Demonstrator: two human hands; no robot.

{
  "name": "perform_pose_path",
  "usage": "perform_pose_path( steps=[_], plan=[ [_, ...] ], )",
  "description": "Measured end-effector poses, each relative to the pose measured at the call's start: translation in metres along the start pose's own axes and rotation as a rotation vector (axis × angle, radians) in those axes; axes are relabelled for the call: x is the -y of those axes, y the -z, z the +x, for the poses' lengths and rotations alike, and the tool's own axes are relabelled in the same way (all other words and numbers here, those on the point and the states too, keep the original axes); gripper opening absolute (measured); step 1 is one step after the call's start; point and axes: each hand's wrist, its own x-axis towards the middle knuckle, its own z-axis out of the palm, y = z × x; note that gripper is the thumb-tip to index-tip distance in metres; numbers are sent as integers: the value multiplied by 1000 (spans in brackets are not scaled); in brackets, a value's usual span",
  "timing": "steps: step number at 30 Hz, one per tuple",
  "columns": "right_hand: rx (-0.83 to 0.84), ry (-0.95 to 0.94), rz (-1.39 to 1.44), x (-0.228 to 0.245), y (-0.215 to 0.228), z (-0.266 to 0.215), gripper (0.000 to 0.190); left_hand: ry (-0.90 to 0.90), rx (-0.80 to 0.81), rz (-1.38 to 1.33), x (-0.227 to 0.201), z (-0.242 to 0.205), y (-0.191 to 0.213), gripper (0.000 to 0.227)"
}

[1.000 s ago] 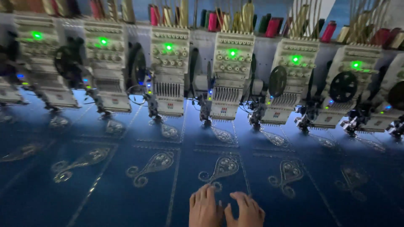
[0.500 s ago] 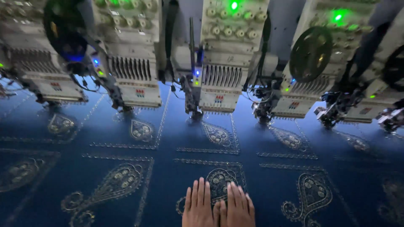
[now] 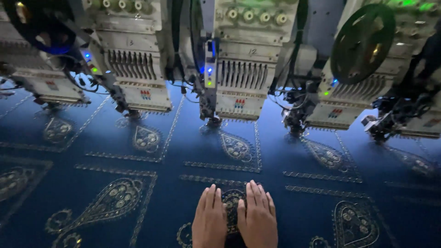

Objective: Operating and adjusting an industrial multi-head embroidery machine, including threading needles and checking thread paths.

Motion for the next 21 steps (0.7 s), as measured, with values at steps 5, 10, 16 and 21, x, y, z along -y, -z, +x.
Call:
perform_pose_path(
  steps=[5, 10, 16, 21],
  plan=[
    [61, -13, 24, -1, 4, -2, 58, 193, 42, 21, 3, 1, 44, 45],
    [67, 2, -42, 1, 4, -5, 59, 239, 168, -65, -6, 11, 63, 8],
    [100, 24, 65, -2, 8, -3, 57, 308, 326, -198, -4, 23, 74, 14],
    [144, -11, 114, -4, 9, -6, 54, 369, 262, -291, -15, 23, 94, 24]
  ],
)
